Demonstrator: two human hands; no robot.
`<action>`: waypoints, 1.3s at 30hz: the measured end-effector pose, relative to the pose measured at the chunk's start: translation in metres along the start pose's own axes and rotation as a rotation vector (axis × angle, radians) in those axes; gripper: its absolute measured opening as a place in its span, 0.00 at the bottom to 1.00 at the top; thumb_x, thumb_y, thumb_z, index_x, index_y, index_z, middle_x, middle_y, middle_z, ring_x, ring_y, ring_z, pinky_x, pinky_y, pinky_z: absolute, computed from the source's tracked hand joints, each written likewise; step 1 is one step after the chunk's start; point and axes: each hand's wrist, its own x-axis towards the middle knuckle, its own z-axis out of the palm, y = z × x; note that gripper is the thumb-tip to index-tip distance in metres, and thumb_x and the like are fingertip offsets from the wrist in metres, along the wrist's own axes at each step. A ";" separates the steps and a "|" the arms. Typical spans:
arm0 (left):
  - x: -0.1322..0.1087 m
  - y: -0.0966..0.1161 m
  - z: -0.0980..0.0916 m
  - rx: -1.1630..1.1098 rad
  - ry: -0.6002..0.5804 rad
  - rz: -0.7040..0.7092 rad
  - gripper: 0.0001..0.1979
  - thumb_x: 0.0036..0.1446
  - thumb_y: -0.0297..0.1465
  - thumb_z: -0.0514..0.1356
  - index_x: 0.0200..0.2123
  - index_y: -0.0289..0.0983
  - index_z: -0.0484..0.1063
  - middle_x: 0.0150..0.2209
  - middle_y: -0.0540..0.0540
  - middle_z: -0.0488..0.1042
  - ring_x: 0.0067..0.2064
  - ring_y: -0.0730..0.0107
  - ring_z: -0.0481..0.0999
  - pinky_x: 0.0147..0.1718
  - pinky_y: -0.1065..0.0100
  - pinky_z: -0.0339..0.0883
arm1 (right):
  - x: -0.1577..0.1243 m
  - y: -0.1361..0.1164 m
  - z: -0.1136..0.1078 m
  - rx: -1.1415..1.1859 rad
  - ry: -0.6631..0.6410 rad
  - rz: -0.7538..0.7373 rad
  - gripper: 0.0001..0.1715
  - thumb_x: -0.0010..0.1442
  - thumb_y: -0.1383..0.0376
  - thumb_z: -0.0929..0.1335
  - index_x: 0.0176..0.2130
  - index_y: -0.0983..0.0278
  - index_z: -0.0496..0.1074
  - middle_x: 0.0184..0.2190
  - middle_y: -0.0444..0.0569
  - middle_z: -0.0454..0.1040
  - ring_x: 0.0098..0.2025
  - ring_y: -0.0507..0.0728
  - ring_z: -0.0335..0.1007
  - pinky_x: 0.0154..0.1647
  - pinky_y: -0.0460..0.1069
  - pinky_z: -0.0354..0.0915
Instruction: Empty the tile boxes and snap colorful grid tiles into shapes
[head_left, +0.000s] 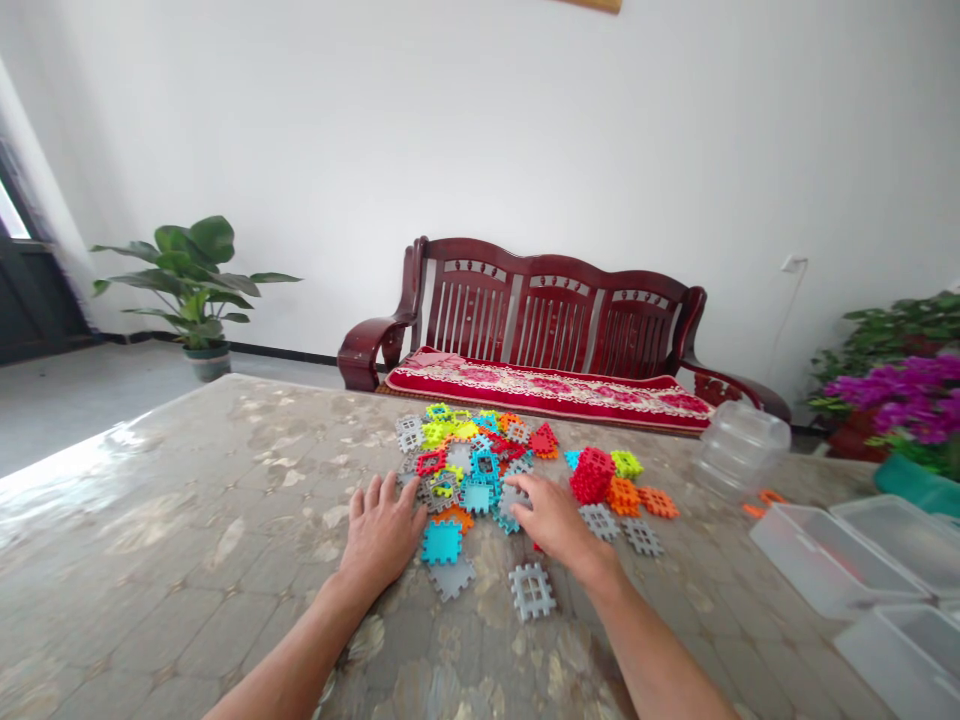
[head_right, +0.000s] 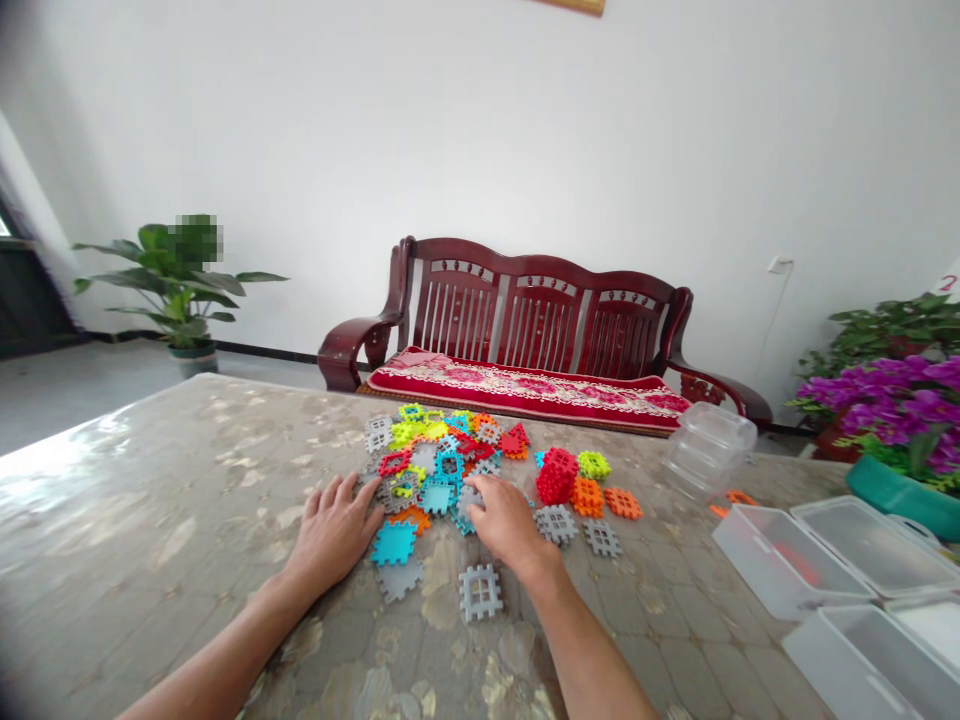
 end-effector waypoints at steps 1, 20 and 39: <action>0.000 0.000 0.000 0.001 -0.002 0.001 0.24 0.65 0.38 0.49 0.62 0.43 0.67 0.64 0.36 0.64 0.67 0.45 0.58 0.63 0.45 0.50 | 0.000 0.001 0.001 -0.002 0.020 -0.002 0.29 0.53 0.72 0.67 0.55 0.59 0.73 0.53 0.49 0.76 0.55 0.59 0.72 0.57 0.52 0.63; 0.000 0.000 0.001 -0.009 0.007 0.004 0.24 0.65 0.38 0.50 0.62 0.42 0.67 0.65 0.35 0.63 0.67 0.44 0.59 0.63 0.44 0.51 | -0.002 0.008 0.010 -0.148 -0.091 -0.118 0.30 0.51 0.68 0.71 0.54 0.65 0.72 0.54 0.57 0.71 0.59 0.65 0.64 0.60 0.57 0.60; 0.000 0.000 -0.001 -0.004 -0.005 0.009 0.24 0.65 0.38 0.50 0.63 0.41 0.66 0.65 0.35 0.63 0.67 0.43 0.59 0.63 0.44 0.51 | -0.003 -0.002 0.009 -0.067 0.033 -0.188 0.27 0.52 0.70 0.68 0.52 0.62 0.74 0.51 0.53 0.76 0.54 0.62 0.70 0.59 0.56 0.63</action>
